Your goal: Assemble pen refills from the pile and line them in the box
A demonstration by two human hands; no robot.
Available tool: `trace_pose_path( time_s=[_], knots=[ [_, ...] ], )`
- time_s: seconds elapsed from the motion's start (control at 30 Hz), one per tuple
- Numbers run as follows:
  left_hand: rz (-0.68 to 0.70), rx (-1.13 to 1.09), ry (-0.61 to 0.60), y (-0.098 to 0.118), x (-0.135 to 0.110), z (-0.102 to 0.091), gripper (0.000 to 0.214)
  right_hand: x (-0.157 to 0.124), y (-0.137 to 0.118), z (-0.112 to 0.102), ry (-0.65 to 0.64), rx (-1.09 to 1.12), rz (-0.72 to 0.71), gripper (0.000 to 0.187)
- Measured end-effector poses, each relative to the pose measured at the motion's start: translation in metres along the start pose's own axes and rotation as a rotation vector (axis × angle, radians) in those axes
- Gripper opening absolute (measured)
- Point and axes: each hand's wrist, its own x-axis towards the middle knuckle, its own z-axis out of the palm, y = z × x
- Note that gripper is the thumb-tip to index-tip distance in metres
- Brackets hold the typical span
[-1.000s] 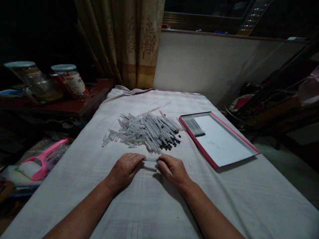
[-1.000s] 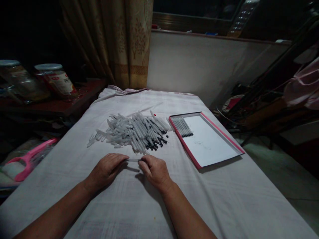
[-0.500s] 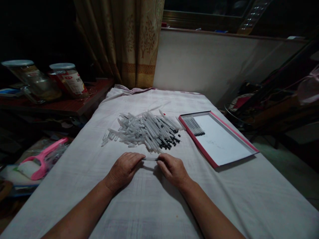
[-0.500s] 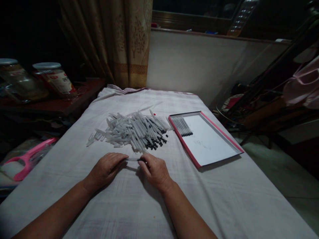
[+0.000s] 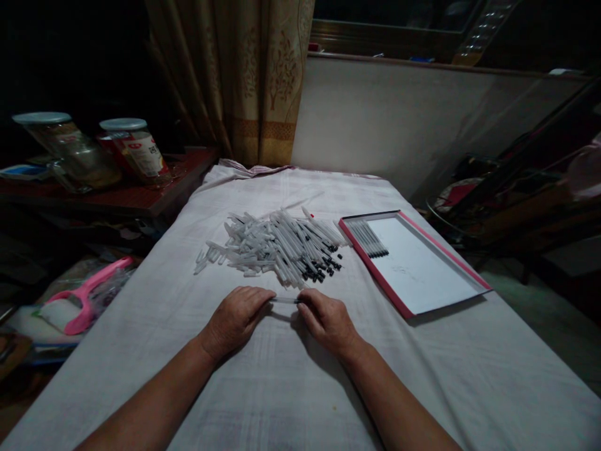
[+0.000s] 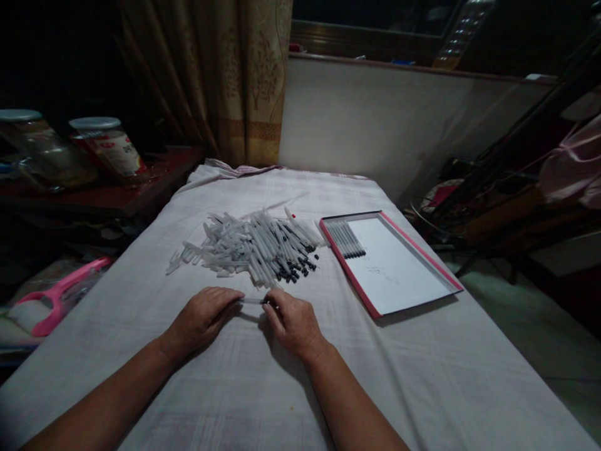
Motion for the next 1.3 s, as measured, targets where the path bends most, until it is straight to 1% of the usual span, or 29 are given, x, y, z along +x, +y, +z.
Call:
trace_pose_path(
  time_s=[0.1, 0.2, 0.3, 0.4, 0.47, 0.6, 0.67, 0.73, 0.87, 1.07, 1.2, 1.23, 1.3],
  knots=[
    [-0.009, -0.007, -0.012, -0.0006, -0.0007, 0.0006, 0.021, 0.0007, 0.0, 0.0004, -0.008, -0.026, -0.011, 0.025],
    [-0.022, -0.004, -0.02, -0.0013, -0.0016, 0.0011, 0.022, 0.0013, -0.0009, 0.0003, -0.012, -0.028, -0.008, 0.025],
    [0.0, -0.007, -0.021, -0.0015, -0.002, 0.0011, 0.022, 0.0015, -0.002, 0.0007, -0.034, -0.037, 0.014, 0.031],
    [0.019, -0.017, -0.012, -0.0012, -0.0018, 0.0006, 0.023, 0.0014, -0.003, 0.001, -0.057, 0.004, 0.053, 0.038],
    [0.016, -0.019, -0.01, -0.001, -0.0015, 0.0003, 0.023, 0.0014, -0.004, 0.0003, -0.063, 0.055, 0.08, 0.036],
    [-0.003, -0.018, -0.017, 0.0, -0.0007, -0.0002, 0.022, 0.0016, -0.006, -0.0018, -0.059, 0.091, 0.114, 0.022],
    [-0.004, -0.022, -0.02, 0.0006, -0.0005, -0.0005, 0.021, 0.0016, -0.0057, -0.0014, -0.058, 0.064, 0.091, 0.024],
    [0.003, -0.028, -0.02, 0.001, -0.0004, -0.001, 0.022, 0.0014, -0.0045, -0.0002, -0.062, 0.041, 0.072, 0.031],
    [0.009, -0.035, -0.006, 0.0008, -0.0005, -0.0012, 0.022, 0.0011, -0.0021, 0.0021, -0.071, 0.05, 0.085, 0.04],
    [-0.006, -0.042, -0.003, 0.0004, -0.0002, -0.0003, 0.022, 0.001, -0.0026, 0.0007, -0.047, 0.075, 0.09, 0.029],
    [0.001, -0.043, -0.014, 0.0006, -0.0002, -0.0007, 0.024, 0.0006, -0.0024, 0.0003, -0.041, 0.042, 0.058, 0.034],
    [-0.002, -0.047, -0.014, 0.0008, -0.0001, -0.0009, 0.024, 0.0005, -0.0027, 0.0007, -0.039, 0.049, 0.061, 0.033],
    [-0.005, -0.049, -0.017, 0.0014, 0.0001, -0.0012, 0.025, 0.0006, -0.004, 0.0024, -0.037, 0.074, 0.077, 0.025]
  ],
)
